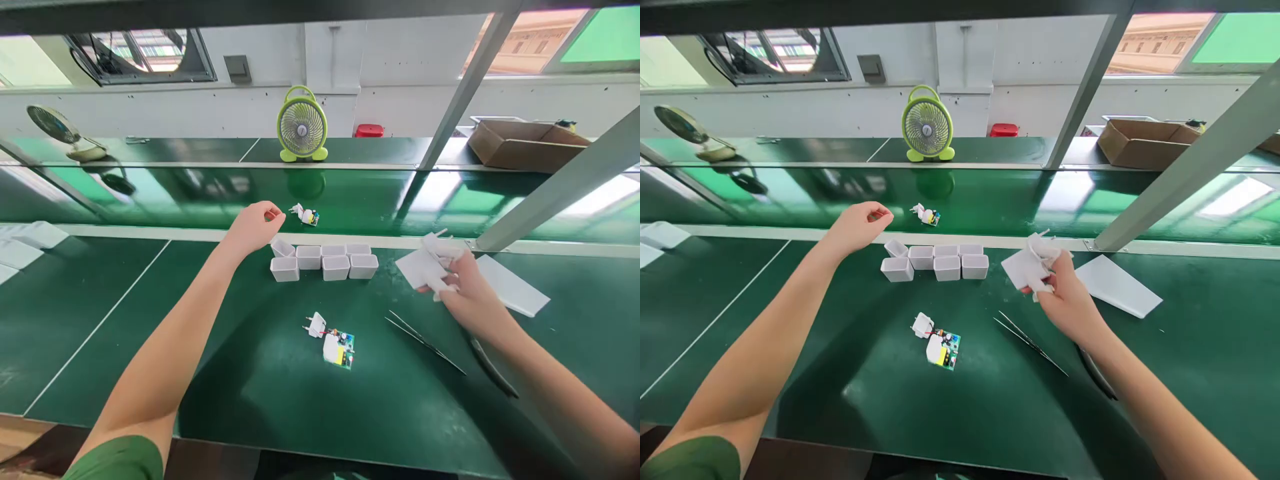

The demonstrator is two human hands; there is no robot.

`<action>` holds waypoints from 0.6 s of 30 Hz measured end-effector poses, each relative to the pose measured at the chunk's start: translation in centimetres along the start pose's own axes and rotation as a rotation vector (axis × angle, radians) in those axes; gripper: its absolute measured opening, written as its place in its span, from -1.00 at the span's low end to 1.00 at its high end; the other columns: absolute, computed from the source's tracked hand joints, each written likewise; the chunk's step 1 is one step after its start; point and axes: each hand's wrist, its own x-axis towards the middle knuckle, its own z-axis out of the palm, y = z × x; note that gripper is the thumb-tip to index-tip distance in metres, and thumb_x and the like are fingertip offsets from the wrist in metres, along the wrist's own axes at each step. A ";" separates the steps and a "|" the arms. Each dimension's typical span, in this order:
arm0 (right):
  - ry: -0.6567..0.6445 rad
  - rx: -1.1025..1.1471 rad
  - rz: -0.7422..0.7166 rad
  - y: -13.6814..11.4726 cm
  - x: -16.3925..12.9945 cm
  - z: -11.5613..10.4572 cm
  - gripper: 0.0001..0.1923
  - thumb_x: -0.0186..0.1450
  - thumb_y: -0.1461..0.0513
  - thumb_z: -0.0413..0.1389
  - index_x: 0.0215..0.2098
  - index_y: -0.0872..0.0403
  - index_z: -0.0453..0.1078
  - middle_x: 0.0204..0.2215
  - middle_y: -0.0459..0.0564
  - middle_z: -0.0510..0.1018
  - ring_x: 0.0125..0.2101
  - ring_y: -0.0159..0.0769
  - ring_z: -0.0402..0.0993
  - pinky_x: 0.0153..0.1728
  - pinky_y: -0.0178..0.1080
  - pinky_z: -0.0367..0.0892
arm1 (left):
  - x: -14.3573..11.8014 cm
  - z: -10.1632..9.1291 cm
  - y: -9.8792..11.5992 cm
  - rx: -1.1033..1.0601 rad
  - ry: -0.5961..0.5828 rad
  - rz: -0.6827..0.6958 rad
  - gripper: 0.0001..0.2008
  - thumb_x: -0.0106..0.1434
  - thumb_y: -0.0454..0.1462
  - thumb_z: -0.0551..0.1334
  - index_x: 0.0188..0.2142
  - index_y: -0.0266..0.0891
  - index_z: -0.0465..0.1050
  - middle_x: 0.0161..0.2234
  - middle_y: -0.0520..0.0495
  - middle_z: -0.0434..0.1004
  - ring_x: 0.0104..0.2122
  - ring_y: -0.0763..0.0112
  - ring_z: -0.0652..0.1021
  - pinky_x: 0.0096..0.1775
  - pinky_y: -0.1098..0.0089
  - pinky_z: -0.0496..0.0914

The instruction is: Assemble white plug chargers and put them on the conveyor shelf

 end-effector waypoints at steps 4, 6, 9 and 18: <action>0.156 -0.330 -0.170 1.9 9.9 1.2 -0.70 0.06 0.35 0.07 -0.27 -0.01 0.13 -0.23 0.11 0.40 -0.16 0.02 0.36 -0.12 0.10 0.34 | 7.9 2.7 -1.0 0.085 -0.110 -0.138 -0.73 0.36 -0.13 0.25 -0.10 -0.30 0.48 -0.11 -0.11 0.55 -0.14 0.28 0.57 -0.08 0.21 0.50; 0.189 -0.331 -0.180 2.6 13.6 2.3 -0.72 0.08 0.37 0.06 -0.27 0.01 0.13 -0.21 0.12 0.38 -0.13 0.01 0.34 -0.07 0.12 0.31 | 10.2 4.2 -1.1 0.082 -0.150 -0.193 -0.67 0.38 -0.13 0.24 0.01 -0.30 0.43 -0.03 -0.15 0.51 -0.09 0.26 0.57 -0.06 0.16 0.52; 0.211 -0.315 -0.145 3.8 16.8 3.6 -0.76 0.19 0.31 0.10 -0.19 0.06 0.20 -0.23 0.04 0.38 -0.22 -0.15 0.36 -0.15 0.00 0.37 | 12.0 5.4 -1.2 0.047 -0.200 -0.252 -0.65 0.39 -0.13 0.23 0.06 -0.29 0.40 0.01 -0.16 0.49 -0.08 0.25 0.56 -0.06 0.15 0.53; 0.209 -0.218 -0.072 4.7 14.6 0.1 -0.31 0.10 0.28 0.13 0.17 0.13 0.03 0.01 0.28 0.36 -0.16 -0.12 0.47 -0.24 -0.10 0.43 | 13.4 5.0 -3.7 0.034 -0.140 -0.274 -0.66 0.38 -0.13 0.23 0.04 -0.28 0.42 0.01 -0.14 0.49 -0.06 0.22 0.56 -0.05 0.15 0.52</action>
